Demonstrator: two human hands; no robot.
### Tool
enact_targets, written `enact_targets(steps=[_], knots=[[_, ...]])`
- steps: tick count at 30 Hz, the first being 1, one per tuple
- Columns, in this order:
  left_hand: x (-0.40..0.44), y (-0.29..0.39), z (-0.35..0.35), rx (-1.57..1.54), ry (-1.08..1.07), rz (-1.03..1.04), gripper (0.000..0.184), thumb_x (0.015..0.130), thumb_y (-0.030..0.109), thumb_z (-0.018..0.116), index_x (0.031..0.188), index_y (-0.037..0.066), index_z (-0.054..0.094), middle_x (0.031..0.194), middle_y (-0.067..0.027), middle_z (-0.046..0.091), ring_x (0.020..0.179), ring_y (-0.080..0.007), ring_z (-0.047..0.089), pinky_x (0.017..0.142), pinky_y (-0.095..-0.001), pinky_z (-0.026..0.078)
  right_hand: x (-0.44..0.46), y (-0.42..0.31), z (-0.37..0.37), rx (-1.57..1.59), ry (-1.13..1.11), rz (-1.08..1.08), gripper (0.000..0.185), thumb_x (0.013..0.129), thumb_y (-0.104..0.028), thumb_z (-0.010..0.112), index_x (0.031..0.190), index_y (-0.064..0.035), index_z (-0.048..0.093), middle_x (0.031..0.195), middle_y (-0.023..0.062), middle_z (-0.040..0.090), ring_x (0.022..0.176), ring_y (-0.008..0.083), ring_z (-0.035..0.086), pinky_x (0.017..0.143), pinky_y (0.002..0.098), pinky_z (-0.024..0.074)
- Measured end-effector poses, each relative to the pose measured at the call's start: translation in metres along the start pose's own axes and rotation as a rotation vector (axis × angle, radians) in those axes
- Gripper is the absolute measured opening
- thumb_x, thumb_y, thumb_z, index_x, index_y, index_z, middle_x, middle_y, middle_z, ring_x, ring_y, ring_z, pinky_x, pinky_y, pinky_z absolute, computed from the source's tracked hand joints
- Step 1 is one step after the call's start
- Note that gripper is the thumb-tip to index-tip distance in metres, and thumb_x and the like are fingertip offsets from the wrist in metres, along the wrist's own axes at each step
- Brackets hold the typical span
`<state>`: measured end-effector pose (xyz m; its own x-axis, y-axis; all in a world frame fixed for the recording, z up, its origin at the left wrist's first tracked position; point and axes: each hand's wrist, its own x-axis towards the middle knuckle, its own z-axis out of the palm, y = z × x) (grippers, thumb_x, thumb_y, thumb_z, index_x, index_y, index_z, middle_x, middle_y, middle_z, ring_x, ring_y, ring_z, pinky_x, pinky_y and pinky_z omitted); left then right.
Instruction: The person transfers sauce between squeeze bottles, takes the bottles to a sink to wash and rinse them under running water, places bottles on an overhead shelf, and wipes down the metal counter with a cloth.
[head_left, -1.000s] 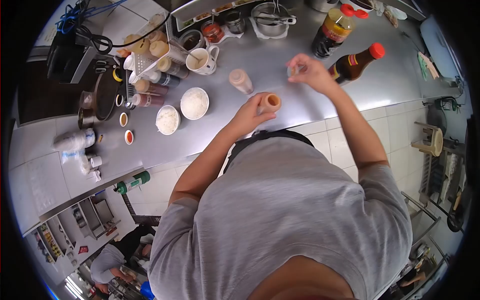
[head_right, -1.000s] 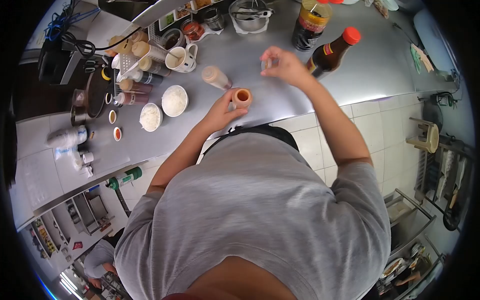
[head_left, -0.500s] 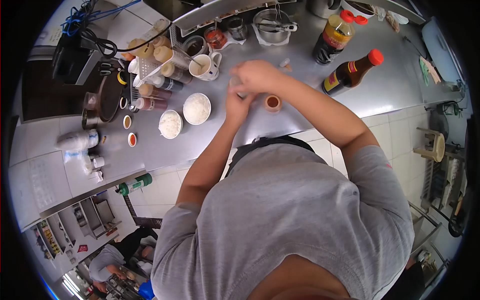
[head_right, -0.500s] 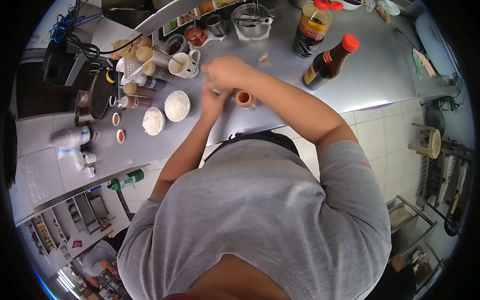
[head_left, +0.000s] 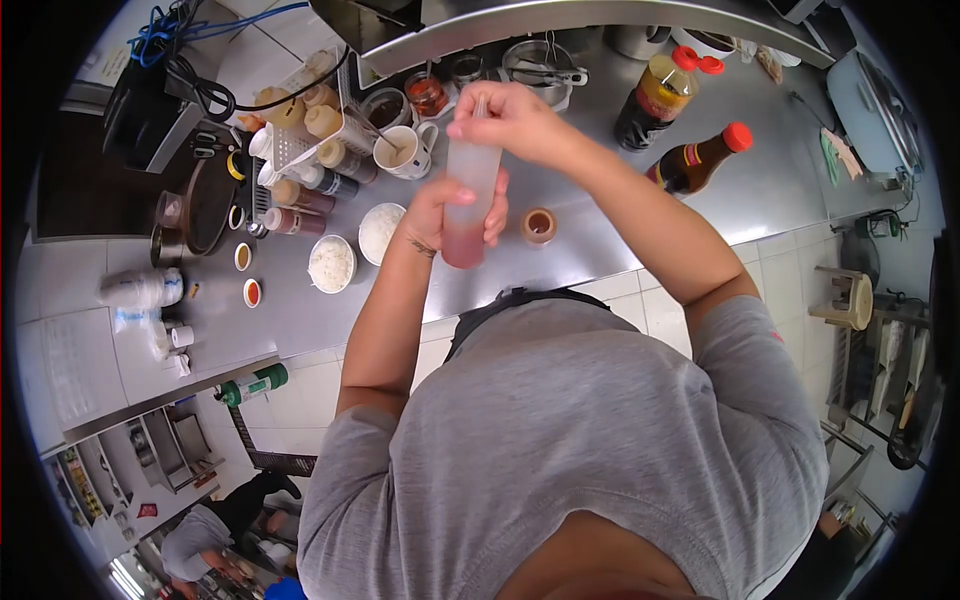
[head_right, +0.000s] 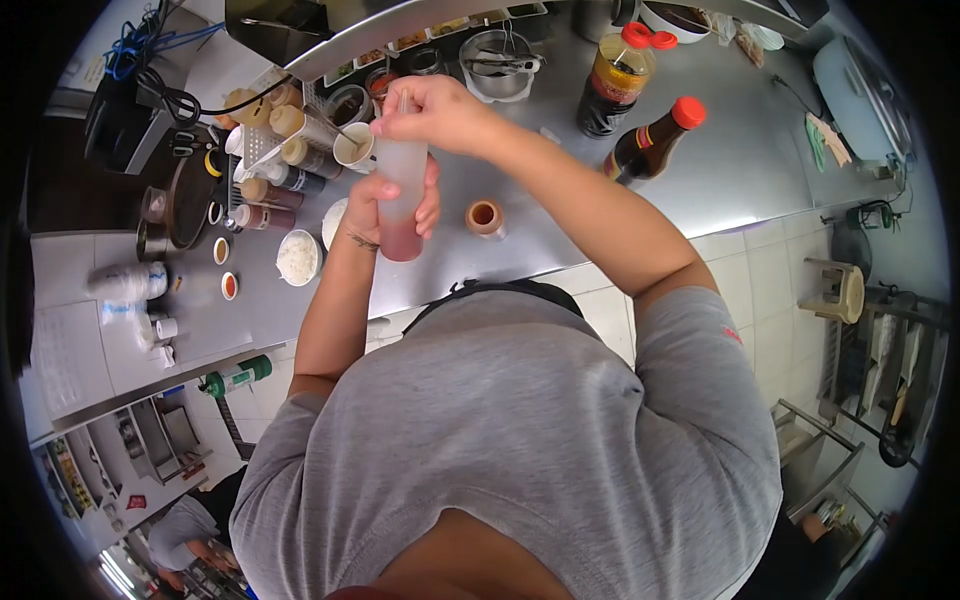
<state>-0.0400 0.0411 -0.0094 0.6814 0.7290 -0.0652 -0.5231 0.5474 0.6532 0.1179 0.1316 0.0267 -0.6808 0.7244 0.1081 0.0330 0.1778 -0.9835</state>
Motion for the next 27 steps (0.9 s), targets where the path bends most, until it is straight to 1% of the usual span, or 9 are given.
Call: enact_targets(steps=[4, 7, 11, 14, 15, 17, 20, 23, 27], knots=[[-0.017, 0.017, 0.001, 0.403, 0.256, -0.027, 0.038, 0.068, 0.020, 0.067, 0.099, -0.001, 0.056, 0.072, -0.0105, 0.059, 0.059, -0.0201, 0.059, 0.056, -0.0322, 0.049, -0.019, -0.014, -0.033, 0.084, -0.129, -0.228, 0.041, 0.080, -0.025, 0.070, 0.116, -0.0095, 0.059, 0.106, 0.0057, 0.060, 0.095, 0.0133, 0.056, 0.079, 0.0258, 0.0445], [-0.019, 0.014, 0.002, 0.558, 0.326, -0.099, 0.039, 0.069, 0.019, 0.068, 0.101, -0.001, 0.056, 0.072, -0.0094, 0.059, 0.058, -0.0186, 0.059, 0.056, -0.0308, 0.049, -0.027, -0.034, -0.025, -0.255, -0.170, 0.078, 0.035, 0.080, -0.025, 0.070, 0.109, -0.0078, 0.061, 0.104, 0.0050, 0.061, 0.093, 0.0143, 0.056, 0.081, 0.0263, 0.0454], [-0.017, 0.008, 0.002, 0.553, 0.263, -0.182, 0.041, 0.074, 0.020, 0.069, 0.106, -0.001, 0.055, 0.071, -0.0089, 0.059, 0.058, -0.0180, 0.059, 0.057, -0.0300, 0.048, -0.031, -0.025, -0.030, -0.198, -0.334, 0.016, 0.023, 0.076, -0.015, 0.072, 0.095, -0.0053, 0.064, 0.101, 0.0038, 0.061, 0.093, 0.0142, 0.057, 0.084, 0.0288, 0.0462], [-0.030, 0.005, -0.005, 0.423, 0.226, -0.324, 0.049, 0.077, 0.027, 0.069, 0.113, -0.001, 0.051, 0.076, -0.0118, 0.061, 0.057, -0.0204, 0.059, 0.055, -0.0319, 0.049, -0.036, 0.023, -0.037, -0.094, -0.314, -0.218, 0.028, 0.070, -0.007, 0.075, 0.095, -0.0048, 0.063, 0.104, 0.0037, 0.060, 0.096, 0.0142, 0.057, 0.088, 0.0288, 0.0454], [-0.034, 0.004, -0.011, 0.370, 0.223, -0.381, 0.052, 0.077, 0.030, 0.069, 0.115, -0.001, 0.050, 0.079, -0.0132, 0.062, 0.057, -0.0216, 0.059, 0.054, -0.0328, 0.049, -0.037, 0.039, -0.040, -0.072, -0.242, -0.136, 0.030, 0.068, -0.005, 0.075, 0.096, -0.0047, 0.063, 0.105, 0.0042, 0.060, 0.098, 0.0145, 0.056, 0.089, 0.0287, 0.0449], [-0.047, -0.009, -0.033, 0.368, 0.289, -0.243, 0.054, 0.081, 0.032, 0.067, 0.120, 0.000, 0.047, 0.085, -0.0128, 0.063, 0.065, -0.0218, 0.061, 0.060, -0.0322, 0.050, -0.043, 0.076, -0.044, -0.023, -0.093, 0.032, 0.033, 0.065, -0.001, 0.076, 0.096, -0.0045, 0.063, 0.108, 0.0051, 0.060, 0.102, 0.0150, 0.056, 0.091, 0.0286, 0.0440], [-0.048, -0.015, -0.033, 0.551, 0.461, 0.009, 0.053, 0.082, 0.029, 0.068, 0.122, 0.001, 0.047, 0.096, -0.0122, 0.063, 0.083, -0.0209, 0.063, 0.075, -0.0308, 0.050, -0.043, 0.141, -0.045, -0.629, -0.086, 0.222, 0.039, 0.066, -0.008, 0.077, 0.103, -0.0077, 0.064, 0.116, 0.0050, 0.058, 0.107, 0.0171, 0.055, 0.090, 0.0329, 0.0449], [-0.037, -0.006, -0.016, 0.983, 0.610, 0.258, 0.052, 0.080, 0.020, 0.072, 0.122, 0.002, 0.047, 0.109, -0.0115, 0.061, 0.101, -0.0173, 0.059, 0.087, -0.0303, 0.047, -0.050, 0.147, -0.035, -0.738, 0.252, -0.092, 0.041, 0.072, -0.015, 0.077, 0.109, -0.0075, 0.063, 0.117, 0.0069, 0.058, 0.107, 0.0181, 0.055, 0.089, 0.0343, 0.0468], [-0.009, 0.003, 0.037, 1.032, 0.607, 0.589, 0.067, 0.073, 0.011, 0.079, 0.128, 0.002, 0.041, 0.124, -0.0135, 0.056, 0.114, -0.0172, 0.053, 0.096, -0.0327, 0.042, -0.062, 0.065, -0.022, 0.300, 0.416, 0.224, 0.046, 0.086, -0.036, 0.065, 0.119, -0.0047, 0.057, 0.121, 0.0107, 0.056, 0.107, 0.0209, 0.057, 0.086, 0.0368, 0.0493]])
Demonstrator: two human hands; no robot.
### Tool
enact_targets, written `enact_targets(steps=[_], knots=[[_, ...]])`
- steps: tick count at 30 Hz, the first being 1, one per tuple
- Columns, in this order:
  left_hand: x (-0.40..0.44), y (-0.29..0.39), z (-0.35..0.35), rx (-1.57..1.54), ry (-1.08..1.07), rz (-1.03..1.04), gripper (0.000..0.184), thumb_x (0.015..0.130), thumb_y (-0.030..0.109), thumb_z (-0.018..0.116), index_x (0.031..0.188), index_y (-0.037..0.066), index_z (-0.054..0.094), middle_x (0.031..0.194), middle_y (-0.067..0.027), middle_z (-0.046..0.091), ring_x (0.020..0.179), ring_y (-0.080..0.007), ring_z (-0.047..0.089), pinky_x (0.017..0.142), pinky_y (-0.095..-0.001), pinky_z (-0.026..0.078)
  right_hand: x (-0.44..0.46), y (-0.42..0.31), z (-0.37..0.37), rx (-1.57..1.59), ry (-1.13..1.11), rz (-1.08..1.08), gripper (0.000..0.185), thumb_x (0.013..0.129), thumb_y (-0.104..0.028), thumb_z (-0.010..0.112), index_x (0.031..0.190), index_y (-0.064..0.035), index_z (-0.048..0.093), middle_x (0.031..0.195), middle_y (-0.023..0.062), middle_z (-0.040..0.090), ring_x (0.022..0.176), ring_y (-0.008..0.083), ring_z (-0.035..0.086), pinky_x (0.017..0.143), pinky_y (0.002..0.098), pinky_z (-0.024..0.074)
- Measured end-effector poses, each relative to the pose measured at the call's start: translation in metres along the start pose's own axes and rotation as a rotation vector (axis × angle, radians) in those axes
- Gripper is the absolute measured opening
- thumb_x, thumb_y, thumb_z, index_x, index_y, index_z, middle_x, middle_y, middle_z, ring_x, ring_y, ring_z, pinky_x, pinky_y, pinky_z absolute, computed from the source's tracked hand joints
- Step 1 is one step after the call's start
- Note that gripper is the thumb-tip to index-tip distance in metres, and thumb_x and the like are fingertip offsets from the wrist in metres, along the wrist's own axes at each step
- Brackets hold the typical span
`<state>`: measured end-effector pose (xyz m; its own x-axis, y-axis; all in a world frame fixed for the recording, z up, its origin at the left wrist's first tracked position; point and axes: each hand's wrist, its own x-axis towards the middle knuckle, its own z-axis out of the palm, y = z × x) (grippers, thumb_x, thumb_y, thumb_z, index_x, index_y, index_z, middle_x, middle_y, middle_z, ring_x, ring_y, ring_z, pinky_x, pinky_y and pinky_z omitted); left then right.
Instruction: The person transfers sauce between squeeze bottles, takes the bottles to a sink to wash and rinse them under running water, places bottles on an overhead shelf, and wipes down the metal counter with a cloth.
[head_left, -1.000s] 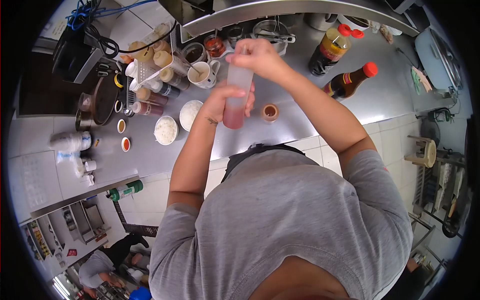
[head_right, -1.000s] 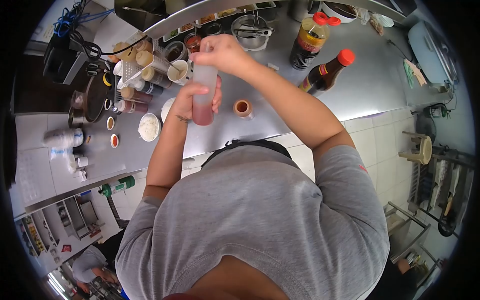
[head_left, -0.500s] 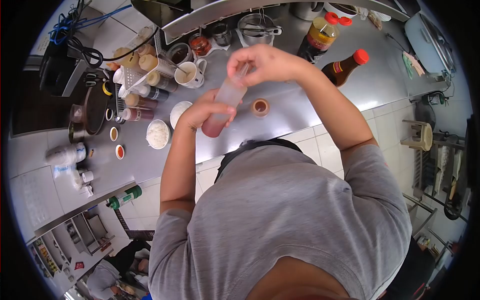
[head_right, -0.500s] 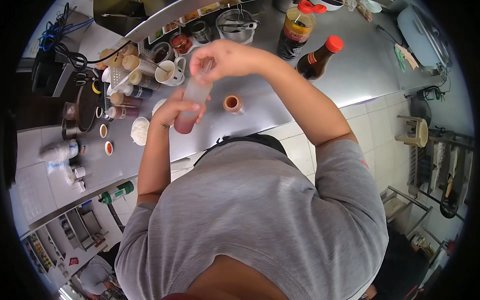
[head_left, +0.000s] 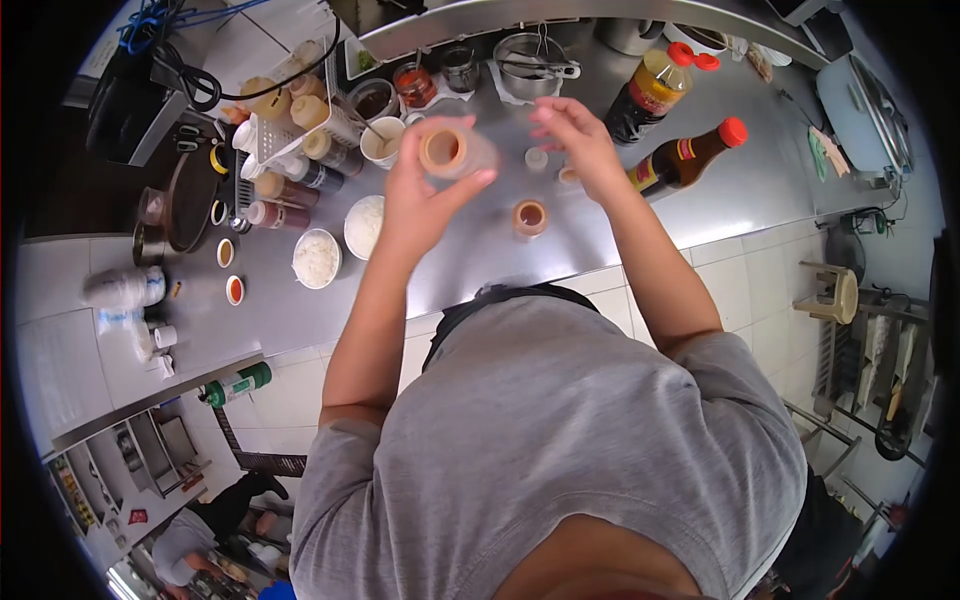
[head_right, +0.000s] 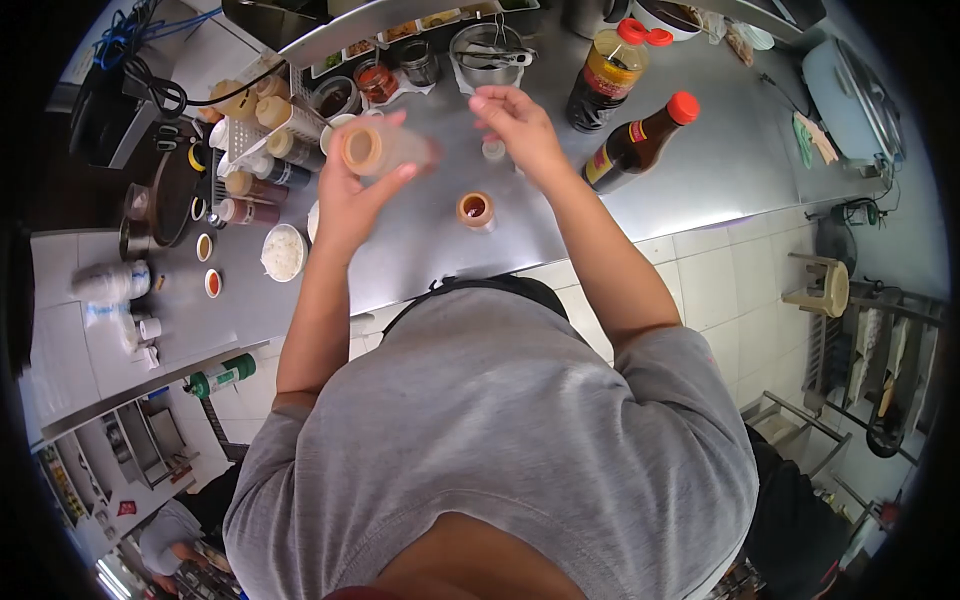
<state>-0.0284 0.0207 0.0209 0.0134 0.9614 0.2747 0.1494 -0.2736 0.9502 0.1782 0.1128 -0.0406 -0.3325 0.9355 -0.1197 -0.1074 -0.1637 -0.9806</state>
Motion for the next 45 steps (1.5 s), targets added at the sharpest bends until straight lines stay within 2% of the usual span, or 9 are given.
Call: enact_targets(steps=[3, 6, 10, 13, 25, 34, 40, 43, 45], knots=[[0.007, 0.014, 0.041, -0.332, 0.058, 0.100, 0.078, 0.069, 0.010, 0.082, 0.133, 0.004, 0.036, 0.135, -0.0157, 0.049, 0.122, -0.0205, 0.048, 0.101, -0.0351, 0.039, -0.035, -0.029, 0.011, 0.585, -0.250, 0.215, 0.056, 0.092, -0.050, 0.052, 0.125, -0.0045, 0.052, 0.119, 0.0117, 0.058, 0.101, 0.0230, 0.061, 0.082, 0.0381, 0.0523], [0.002, -0.002, 0.057, -0.193, -0.143, 0.220, 0.087, 0.068, 0.009, 0.081, 0.138, 0.006, 0.031, 0.143, -0.0171, 0.038, 0.130, -0.0232, 0.040, 0.104, -0.0379, 0.037, -0.055, -0.023, -0.007, 0.750, -0.190, 0.192, 0.053, 0.091, -0.047, 0.053, 0.123, -0.0047, 0.053, 0.114, 0.0129, 0.060, 0.098, 0.0245, 0.061, 0.078, 0.0366, 0.0539], [-0.025, -0.033, 0.025, 0.219, -0.368, -0.227, 0.104, 0.065, 0.016, 0.081, 0.148, 0.007, 0.019, 0.150, -0.0147, 0.028, 0.138, -0.0282, 0.028, 0.112, -0.0413, 0.023, -0.097, -0.037, -0.028, 0.192, 0.226, -0.083, 0.033, 0.086, -0.024, 0.066, 0.113, -0.0053, 0.056, 0.100, 0.0086, 0.062, 0.091, 0.0171, 0.061, 0.073, 0.0292, 0.0514], [-0.044, -0.058, 0.024, 0.240, -0.405, -0.331, 0.102, 0.065, 0.018, 0.081, 0.147, 0.007, 0.021, 0.150, -0.0139, 0.028, 0.139, -0.0298, 0.028, 0.112, -0.0421, 0.023, -0.112, -0.028, -0.043, -0.065, 0.325, -0.184, 0.032, 0.082, -0.016, 0.071, 0.109, -0.0058, 0.056, 0.095, 0.0050, 0.060, 0.085, 0.0123, 0.058, 0.071, 0.0264, 0.0490], [-0.048, -0.070, 0.039, 0.235, -0.404, -0.269, 0.092, 0.065, 0.009, 0.078, 0.144, 0.008, 0.030, 0.142, -0.0185, 0.039, 0.132, -0.0319, 0.038, 0.109, -0.0382, 0.032, -0.110, -0.043, -0.024, -0.356, 0.322, -0.262, 0.034, 0.078, -0.017, 0.076, 0.104, -0.0059, 0.057, 0.091, 0.0025, 0.059, 0.080, 0.0094, 0.056, 0.070, 0.0224, 0.0474], [-0.049, -0.075, 0.041, 0.187, -0.375, -0.206, 0.088, 0.064, 0.011, 0.080, 0.141, 0.007, 0.036, 0.135, -0.0219, 0.044, 0.118, -0.0338, 0.050, 0.099, -0.0381, 0.042, -0.104, -0.056, -0.006, -0.625, 0.220, -0.303, 0.042, 0.073, -0.020, 0.080, 0.105, -0.0036, 0.058, 0.091, 0.0081, 0.063, 0.082, 0.0133, 0.060, 0.072, 0.0259, 0.0503], [-0.043, -0.062, 0.047, 0.194, -0.292, -0.110, 0.070, 0.070, 0.025, 0.079, 0.130, 0.004, 0.049, 0.127, -0.0182, 0.053, 0.114, -0.0308, 0.053, 0.092, -0.0373, 0.046, -0.104, -0.079, 0.019, -0.875, 0.186, -0.383, 0.067, 0.064, -0.017, 0.086, 0.119, -0.0058, 0.051, 0.095, 0.0124, 0.064, 0.084, 0.0197, 0.064, 0.069, 0.0292, 0.0525], [-0.044, -0.061, 0.047, 0.162, -0.282, -0.149, 0.066, 0.071, 0.028, 0.078, 0.127, 0.003, 0.051, 0.123, -0.0173, 0.056, 0.112, -0.0312, 0.055, 0.091, -0.0380, 0.046, -0.100, -0.070, 0.016, -0.760, 0.130, -0.513, 0.082, 0.059, -0.013, 0.088, 0.128, -0.0080, 0.043, 0.104, 0.0111, 0.063, 0.091, 0.0193, 0.063, 0.073, 0.0296, 0.0525], [-0.046, -0.065, 0.048, 0.111, -0.261, -0.190, 0.067, 0.070, 0.026, 0.079, 0.127, 0.003, 0.051, 0.122, -0.0174, 0.057, 0.111, -0.0310, 0.056, 0.091, -0.0379, 0.046, -0.101, -0.067, 0.011, -0.598, 0.072, -0.403, 0.085, 0.059, -0.011, 0.088, 0.130, -0.0081, 0.041, 0.110, 0.0107, 0.061, 0.097, 0.0190, 0.061, 0.080, 0.0304, 0.0514]])
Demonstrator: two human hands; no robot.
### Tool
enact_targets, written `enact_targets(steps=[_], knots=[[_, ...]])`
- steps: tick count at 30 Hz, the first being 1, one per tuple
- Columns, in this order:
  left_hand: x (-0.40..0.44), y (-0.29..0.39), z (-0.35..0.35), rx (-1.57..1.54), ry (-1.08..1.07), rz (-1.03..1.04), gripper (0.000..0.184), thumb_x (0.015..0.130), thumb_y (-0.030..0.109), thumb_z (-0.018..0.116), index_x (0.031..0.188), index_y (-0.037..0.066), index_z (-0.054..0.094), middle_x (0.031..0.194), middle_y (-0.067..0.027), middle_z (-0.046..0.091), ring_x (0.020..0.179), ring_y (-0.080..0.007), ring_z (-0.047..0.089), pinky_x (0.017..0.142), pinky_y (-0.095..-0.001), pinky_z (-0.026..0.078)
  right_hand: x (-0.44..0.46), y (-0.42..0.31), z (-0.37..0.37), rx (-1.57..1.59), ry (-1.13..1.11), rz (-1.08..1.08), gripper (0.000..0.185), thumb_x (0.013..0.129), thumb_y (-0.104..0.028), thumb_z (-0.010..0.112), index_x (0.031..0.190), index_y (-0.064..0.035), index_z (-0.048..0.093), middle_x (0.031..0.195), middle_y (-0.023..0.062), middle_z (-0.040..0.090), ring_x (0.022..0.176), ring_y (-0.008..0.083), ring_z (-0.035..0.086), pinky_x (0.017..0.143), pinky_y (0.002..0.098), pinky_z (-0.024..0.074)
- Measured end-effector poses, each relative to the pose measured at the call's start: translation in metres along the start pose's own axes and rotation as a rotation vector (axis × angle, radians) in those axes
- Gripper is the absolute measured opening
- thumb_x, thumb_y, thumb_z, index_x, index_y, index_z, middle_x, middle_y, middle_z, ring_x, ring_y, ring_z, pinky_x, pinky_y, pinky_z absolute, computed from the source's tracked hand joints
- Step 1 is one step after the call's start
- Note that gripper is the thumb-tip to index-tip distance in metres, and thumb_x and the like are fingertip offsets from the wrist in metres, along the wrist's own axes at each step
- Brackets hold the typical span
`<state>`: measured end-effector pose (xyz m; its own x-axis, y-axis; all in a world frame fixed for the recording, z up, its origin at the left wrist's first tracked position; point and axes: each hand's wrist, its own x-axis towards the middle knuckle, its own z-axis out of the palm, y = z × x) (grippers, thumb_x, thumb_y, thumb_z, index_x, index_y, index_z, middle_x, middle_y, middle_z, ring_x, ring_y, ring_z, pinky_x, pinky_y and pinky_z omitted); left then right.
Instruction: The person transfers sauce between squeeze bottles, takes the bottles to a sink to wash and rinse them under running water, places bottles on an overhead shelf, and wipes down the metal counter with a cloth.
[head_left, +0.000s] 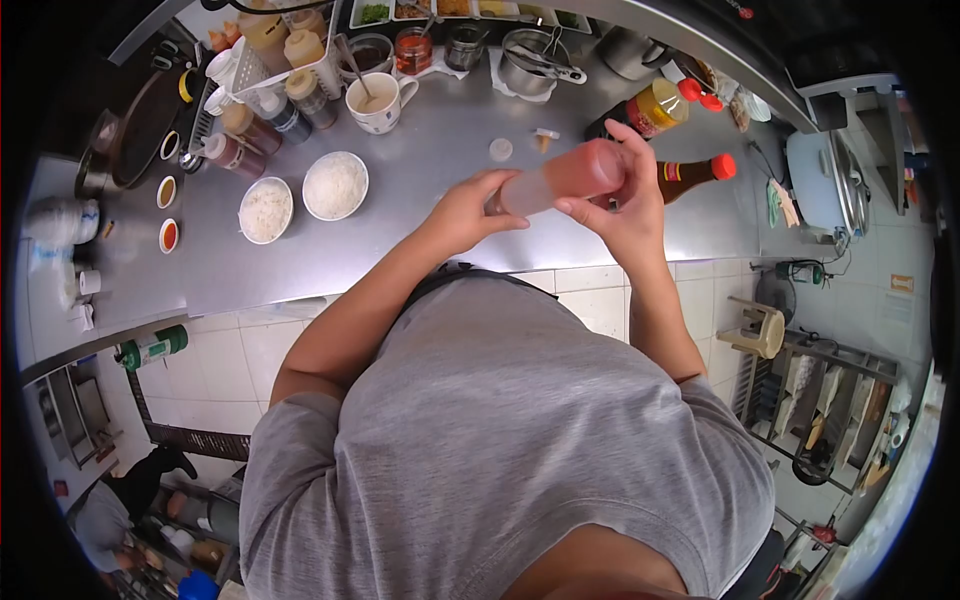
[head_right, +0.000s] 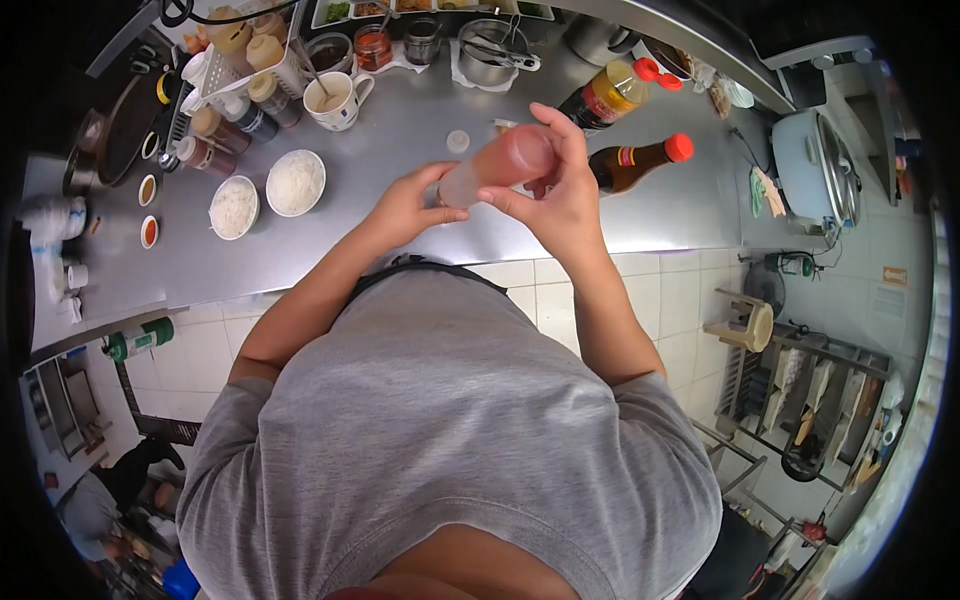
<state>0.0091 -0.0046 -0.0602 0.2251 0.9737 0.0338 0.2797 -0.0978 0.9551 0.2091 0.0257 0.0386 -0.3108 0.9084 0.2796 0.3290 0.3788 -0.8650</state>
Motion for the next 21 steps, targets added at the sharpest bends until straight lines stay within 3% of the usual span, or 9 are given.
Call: enact_targets(steps=[1, 4, 7, 10, 13, 16, 19, 21], knots=[[-0.001, -0.003, 0.001, -0.028, 0.008, -0.019, 0.067, 0.070, 0.024, 0.079, 0.127, 0.003, 0.051, 0.121, -0.0174, 0.057, 0.110, -0.0309, 0.057, 0.091, -0.0379, 0.046, -0.001, 0.003, 0.000, 0.086, -0.029, 0.050, 0.086, 0.059, -0.010, 0.087, 0.131, -0.0082, 0.039, 0.112, 0.0105, 0.060, 0.101, 0.0189, 0.060, 0.083, 0.0308, 0.0508], [0.000, -0.015, 0.005, -0.018, -0.060, -0.042, 0.065, 0.070, 0.022, 0.082, 0.124, 0.003, 0.052, 0.115, -0.0135, 0.062, 0.105, -0.0231, 0.060, 0.089, -0.0336, 0.046, -0.005, 0.024, 0.007, 0.070, -0.017, -0.084, 0.085, 0.063, -0.004, 0.084, 0.133, -0.0076, 0.036, 0.118, 0.0115, 0.057, 0.108, 0.0190, 0.057, 0.092, 0.0314, 0.0474], [-0.002, -0.020, 0.013, -0.094, -0.005, -0.085, 0.060, 0.068, 0.016, 0.081, 0.120, 0.003, 0.055, 0.103, -0.0113, 0.066, 0.094, -0.0218, 0.063, 0.083, -0.0333, 0.048, -0.014, 0.029, 0.014, 0.294, 0.024, -0.057, 0.084, 0.066, 0.004, 0.079, 0.135, -0.0065, 0.032, 0.124, 0.0126, 0.051, 0.113, 0.0209, 0.054, 0.095, 0.0327, 0.0463], [0.001, -0.017, 0.012, 0.018, -0.021, -0.154, 0.057, 0.067, 0.014, 0.080, 0.117, 0.003, 0.056, 0.093, -0.0101, 0.067, 0.084, -0.0208, 0.064, 0.077, -0.0326, 0.049, -0.019, 0.024, 0.015, 0.284, 0.059, -0.049, 0.085, 0.068, 0.008, 0.076, 0.137, -0.0058, 0.029, 0.128, 0.0133, 0.046, 0.116, 0.0228, 0.052, 0.097, 0.0343, 0.0460], [0.000, -0.019, 0.014, 0.079, 0.054, -0.087, 0.056, 0.066, 0.013, 0.081, 0.115, 0.003, 0.057, 0.087, -0.0095, 0.066, 0.077, -0.0204, 0.062, 0.072, -0.0322, 0.049, -0.019, 0.024, 0.012, 0.350, 0.073, 0.002, 0.083, 0.069, 0.010, 0.072, 0.139, -0.0033, 0.029, 0.131, 0.0122, 0.043, 0.118, 0.0214, 0.049, 0.100, 0.0347, 0.0420], [0.000, -0.019, 0.013, 0.086, 0.064, -0.103, 0.055, 0.065, 0.014, 0.081, 0.114, 0.004, 0.058, 0.086, -0.0091, 0.066, 0.076, -0.0203, 0.062, 0.071, -0.0320, 0.049, -0.022, 0.025, 0.015, 0.338, 0.087, -0.018, 0.083, 0.071, 0.010, 0.071, 0.140, -0.0029, 0.027, 0.132, 0.0130, 0.042, 0.118, 0.0214, 0.050, 0.100, 0.0350, 0.0419], [0.000, -0.015, 0.011, 0.093, 0.048, -0.160, 0.061, 0.064, 0.017, 0.081, 0.119, 0.004, 0.057, 0.096, -0.0154, 0.067, 0.087, -0.0293, 0.065, 0.078, -0.0353, 0.050, -0.024, 0.025, 0.020, 0.277, 0.091, -0.080, 0.084, 0.072, 0.010, 0.071, 0.141, -0.0022, 0.026, 0.132, 0.0138, 0.042, 0.118, 0.0219, 0.049, 0.100, 0.0353, 0.0417], [0.000, -0.015, 0.011, 0.085, 0.071, -0.160, 0.061, 0.064, 0.018, 0.081, 0.119, 0.005, 0.057, 0.096, -0.0152, 0.067, 0.086, -0.0293, 0.065, 0.077, -0.0353, 0.050, -0.024, 0.026, 0.022, 0.238, 0.099, -0.110, 0.085, 0.071, 0.007, 0.072, 0.141, -0.0028, 0.026, 0.130, 0.0137, 0.042, 0.119, 0.0229, 0.049, 0.099, 0.0354, 0.0440]])
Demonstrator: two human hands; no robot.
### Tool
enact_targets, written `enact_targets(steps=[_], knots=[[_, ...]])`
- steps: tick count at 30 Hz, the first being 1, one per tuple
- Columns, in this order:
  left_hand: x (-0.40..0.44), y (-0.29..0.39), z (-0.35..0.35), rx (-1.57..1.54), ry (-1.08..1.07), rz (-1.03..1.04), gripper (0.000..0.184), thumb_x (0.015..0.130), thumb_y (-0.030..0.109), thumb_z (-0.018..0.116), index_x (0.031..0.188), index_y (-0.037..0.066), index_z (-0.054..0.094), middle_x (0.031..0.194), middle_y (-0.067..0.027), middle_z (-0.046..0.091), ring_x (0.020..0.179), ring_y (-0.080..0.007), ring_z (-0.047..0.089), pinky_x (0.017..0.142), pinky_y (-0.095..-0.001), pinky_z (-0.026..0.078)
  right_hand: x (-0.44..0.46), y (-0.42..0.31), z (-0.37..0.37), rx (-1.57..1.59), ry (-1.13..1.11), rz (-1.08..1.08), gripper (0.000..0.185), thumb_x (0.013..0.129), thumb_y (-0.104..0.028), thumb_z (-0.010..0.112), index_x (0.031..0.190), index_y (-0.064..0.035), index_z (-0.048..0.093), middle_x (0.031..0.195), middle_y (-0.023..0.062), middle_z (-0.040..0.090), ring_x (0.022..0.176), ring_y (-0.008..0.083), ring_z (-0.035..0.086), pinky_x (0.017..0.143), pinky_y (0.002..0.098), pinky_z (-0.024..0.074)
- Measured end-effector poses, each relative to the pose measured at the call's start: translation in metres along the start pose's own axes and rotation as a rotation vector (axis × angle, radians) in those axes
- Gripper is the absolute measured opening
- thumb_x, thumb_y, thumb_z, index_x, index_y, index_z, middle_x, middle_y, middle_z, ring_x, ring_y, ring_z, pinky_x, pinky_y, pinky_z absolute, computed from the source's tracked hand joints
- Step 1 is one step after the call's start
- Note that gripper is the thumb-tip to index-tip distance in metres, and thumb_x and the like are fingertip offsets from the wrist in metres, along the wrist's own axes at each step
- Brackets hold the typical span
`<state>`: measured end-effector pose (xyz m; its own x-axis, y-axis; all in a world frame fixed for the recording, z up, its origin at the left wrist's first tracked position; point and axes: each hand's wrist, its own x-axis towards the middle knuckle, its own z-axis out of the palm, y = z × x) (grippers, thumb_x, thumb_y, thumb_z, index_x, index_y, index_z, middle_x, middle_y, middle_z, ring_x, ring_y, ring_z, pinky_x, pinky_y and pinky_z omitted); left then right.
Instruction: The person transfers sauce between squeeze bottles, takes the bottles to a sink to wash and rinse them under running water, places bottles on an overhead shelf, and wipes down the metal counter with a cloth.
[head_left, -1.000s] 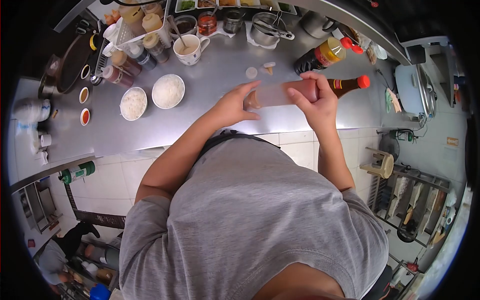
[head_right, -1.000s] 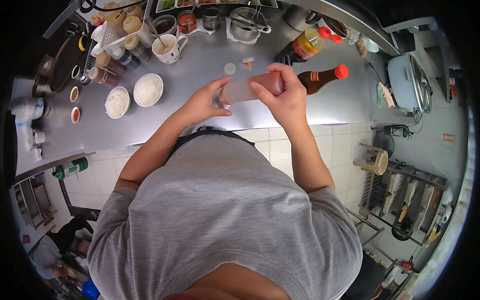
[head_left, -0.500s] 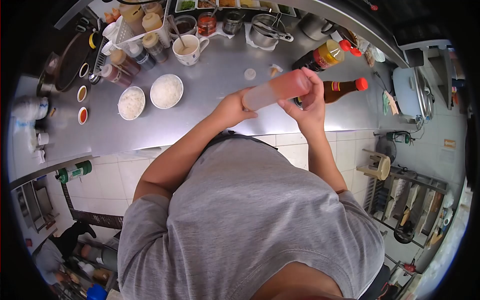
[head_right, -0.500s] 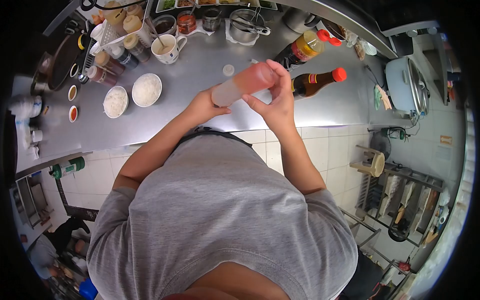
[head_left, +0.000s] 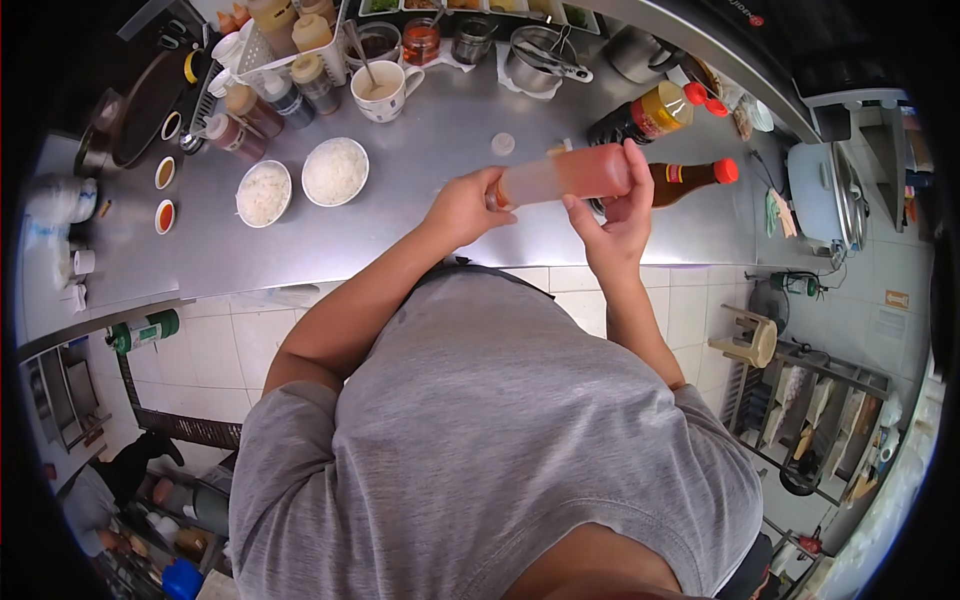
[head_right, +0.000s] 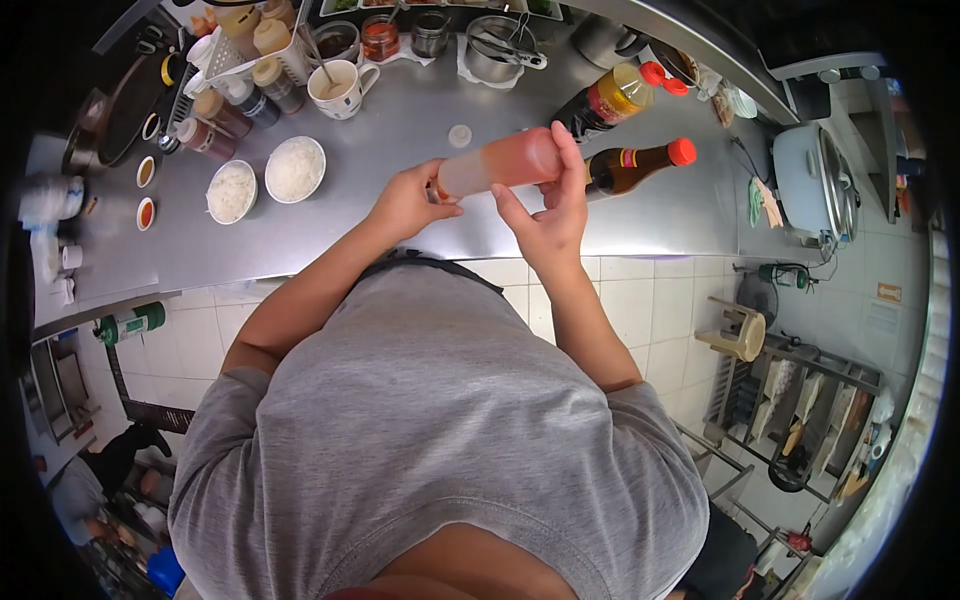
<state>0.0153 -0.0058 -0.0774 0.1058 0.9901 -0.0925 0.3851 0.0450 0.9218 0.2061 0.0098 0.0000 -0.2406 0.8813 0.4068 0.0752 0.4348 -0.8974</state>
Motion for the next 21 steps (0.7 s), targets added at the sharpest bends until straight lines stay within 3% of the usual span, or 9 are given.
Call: enact_targets(steps=[1, 4, 7, 10, 21], knots=[[-0.001, 0.000, 0.000, -0.005, 0.011, -0.001, 0.061, 0.064, 0.018, 0.081, 0.118, 0.005, 0.058, 0.096, -0.0151, 0.067, 0.086, -0.0293, 0.065, 0.077, -0.0353, 0.050, 0.000, 0.001, 0.000, -0.018, 0.001, -0.016, 0.085, 0.071, 0.006, 0.073, 0.142, -0.0031, 0.026, 0.129, 0.0136, 0.043, 0.119, 0.0234, 0.049, 0.099, 0.0355, 0.0452], [-0.002, -0.005, 0.004, 0.000, 0.134, 0.113, 0.054, 0.065, 0.017, 0.082, 0.112, 0.005, 0.060, 0.089, -0.0087, 0.067, 0.077, -0.0185, 0.062, 0.073, -0.0308, 0.049, 0.001, 0.002, 0.000, -0.123, -0.050, -0.047, 0.083, 0.072, 0.005, 0.074, 0.141, -0.0024, 0.028, 0.130, 0.0131, 0.041, 0.120, 0.0237, 0.048, 0.098, 0.0351, 0.0456], [-0.004, 0.003, 0.000, -0.101, 0.083, -0.023, 0.056, 0.064, 0.017, 0.083, 0.113, 0.006, 0.060, 0.088, -0.0067, 0.067, 0.078, -0.0161, 0.062, 0.073, -0.0298, 0.049, 0.002, 0.005, 0.007, -0.055, -0.051, -0.086, 0.082, 0.072, 0.003, 0.074, 0.141, -0.0028, 0.030, 0.131, 0.0127, 0.038, 0.120, 0.0238, 0.048, 0.096, 0.0343, 0.0468], [-0.005, 0.006, -0.001, -0.107, 0.082, -0.031, 0.055, 0.064, 0.017, 0.084, 0.113, 0.006, 0.061, 0.086, -0.0049, 0.067, 0.077, -0.0143, 0.061, 0.072, -0.0289, 0.048, 0.003, 0.004, 0.008, -0.192, -0.090, -0.091, 0.081, 0.072, 0.000, 0.075, 0.141, -0.0040, 0.031, 0.129, 0.0126, 0.039, 0.116, 0.0235, 0.049, 0.094, 0.0336, 0.0477], [-0.006, 0.004, -0.001, -0.128, 0.096, -0.017, 0.053, 0.063, 0.018, 0.084, 0.109, 0.006, 0.061, 0.083, -0.0035, 0.066, 0.074, -0.0139, 0.060, 0.070, -0.0285, 0.048, 0.007, -0.001, 0.012, -0.251, -0.118, -0.162, 0.078, 0.073, -0.001, 0.074, 0.139, -0.0046, 0.033, 0.123, 0.0136, 0.040, 0.111, 0.0250, 0.049, 0.090, 0.0334, 0.0482]])
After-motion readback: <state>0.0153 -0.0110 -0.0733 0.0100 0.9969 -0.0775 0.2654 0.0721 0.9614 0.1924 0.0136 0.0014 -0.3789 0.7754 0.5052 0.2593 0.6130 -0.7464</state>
